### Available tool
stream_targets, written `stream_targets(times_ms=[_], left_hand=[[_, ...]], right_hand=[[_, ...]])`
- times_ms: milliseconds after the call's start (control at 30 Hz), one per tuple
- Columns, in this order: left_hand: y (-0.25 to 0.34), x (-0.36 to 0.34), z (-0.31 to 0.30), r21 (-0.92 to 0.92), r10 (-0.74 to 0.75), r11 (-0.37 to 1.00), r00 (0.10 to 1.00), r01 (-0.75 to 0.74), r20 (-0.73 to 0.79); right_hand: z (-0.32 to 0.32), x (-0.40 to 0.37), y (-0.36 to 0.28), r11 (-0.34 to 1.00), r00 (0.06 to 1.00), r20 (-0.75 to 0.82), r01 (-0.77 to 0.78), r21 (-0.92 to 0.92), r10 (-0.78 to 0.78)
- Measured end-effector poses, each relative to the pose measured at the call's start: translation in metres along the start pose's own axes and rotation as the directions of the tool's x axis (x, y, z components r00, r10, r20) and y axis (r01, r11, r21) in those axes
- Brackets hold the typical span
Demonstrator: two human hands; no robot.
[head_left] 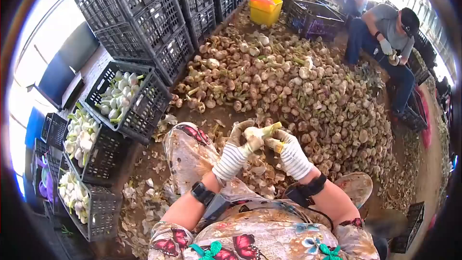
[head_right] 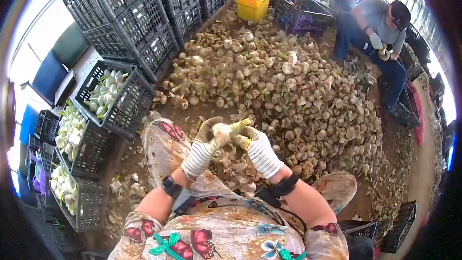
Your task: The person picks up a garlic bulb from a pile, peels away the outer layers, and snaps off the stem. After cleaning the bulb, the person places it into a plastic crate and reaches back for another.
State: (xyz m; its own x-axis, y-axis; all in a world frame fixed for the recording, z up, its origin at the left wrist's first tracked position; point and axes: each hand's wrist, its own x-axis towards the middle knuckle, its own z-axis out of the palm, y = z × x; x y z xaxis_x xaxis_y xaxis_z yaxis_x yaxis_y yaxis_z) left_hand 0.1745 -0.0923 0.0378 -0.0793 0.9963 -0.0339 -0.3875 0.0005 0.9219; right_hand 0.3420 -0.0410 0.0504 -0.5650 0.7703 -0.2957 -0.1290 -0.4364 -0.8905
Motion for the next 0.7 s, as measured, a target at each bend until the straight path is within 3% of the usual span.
stream_targets(times_ms=[67, 133, 200, 300, 333, 367, 400, 433, 467, 500, 533, 633, 667, 700], left_hand=[[-0.005, 0.002, -0.004, -0.165, -0.087, 0.983, 0.996, 0.086, 0.004], [-0.002, 0.0, -0.007, -0.244, -0.205, 0.946, 0.977, 0.212, 0.051], [-0.012, 0.004, -0.017, -0.305, -0.242, 0.909, 0.956, 0.283, 0.166], [-0.007, 0.001, -0.017, -0.359, -0.288, 0.859, 0.924, 0.366, 0.252], [-0.008, 0.0, -0.013, -0.384, -0.314, 0.839, 0.919, 0.386, 0.238], [0.002, -0.001, -0.003, -0.41, -0.338, 0.818, 0.913, 0.404, 0.228], [0.017, -0.005, 0.009, -0.413, -0.473, 0.767, 0.868, 0.491, 0.154], [0.014, -0.001, 0.004, -0.439, -0.425, 0.743, 0.863, 0.505, 0.273], [0.005, 0.007, -0.007, -0.462, -0.365, 0.72, 0.848, 0.518, 0.383], [-0.004, 0.015, -0.015, -0.481, -0.298, 0.693, 0.821, 0.537, 0.487], [-0.004, 0.017, -0.015, -0.404, -0.336, 0.761, 0.841, 0.508, 0.424], [0.009, 0.017, -0.011, -0.159, -0.397, 0.88, 0.877, 0.448, 0.273], [0.013, 0.016, -0.009, -0.145, -0.415, 0.882, 0.884, 0.449, 0.217], [0.01, 0.018, -0.009, -0.205, -0.339, 0.899, 0.912, 0.386, 0.232]], right_hand=[[0.007, -0.006, -0.011, 0.998, 1.0, 0.005, -0.017, -0.056, 0.018], [0.003, -0.002, -0.008, 0.918, 0.97, 0.088, 0.244, -0.312, -0.228], [0.002, -0.004, -0.015, 0.661, 0.883, 0.213, 0.457, -0.595, -0.418], [-0.016, -0.003, -0.019, 0.337, 0.864, 0.202, 0.382, -0.861, -0.462], [-0.023, 0.003, -0.018, 0.381, 0.828, 0.216, 0.448, -0.808, -0.517], [-0.027, 0.007, -0.02, 0.159, 0.767, 0.285, 0.446, -0.881, -0.574], [-0.029, 0.006, -0.02, 0.207, 0.789, 0.258, 0.433, -0.877, -0.557], [-0.029, 0.007, -0.022, 0.254, 0.807, 0.236, 0.424, -0.869, -0.541], [-0.025, 0.005, -0.023, 0.593, 0.869, 0.128, 0.426, -0.683, -0.477], [-0.018, -0.001, -0.025, 0.846, 0.929, 0.056, 0.357, -0.396, -0.366], [-0.006, -0.01, -0.033, 0.968, 0.973, -0.004, 0.228, -0.108, -0.23], [-0.011, 0.0, -0.005, 0.976, 0.983, -0.08, 0.148, -0.163, -0.163], [-0.011, 0.004, 0.005, 0.974, 0.978, -0.092, 0.171, -0.151, -0.186], [-0.01, 0.006, 0.011, 0.978, 0.972, -0.121, 0.191, -0.079, -0.2]])
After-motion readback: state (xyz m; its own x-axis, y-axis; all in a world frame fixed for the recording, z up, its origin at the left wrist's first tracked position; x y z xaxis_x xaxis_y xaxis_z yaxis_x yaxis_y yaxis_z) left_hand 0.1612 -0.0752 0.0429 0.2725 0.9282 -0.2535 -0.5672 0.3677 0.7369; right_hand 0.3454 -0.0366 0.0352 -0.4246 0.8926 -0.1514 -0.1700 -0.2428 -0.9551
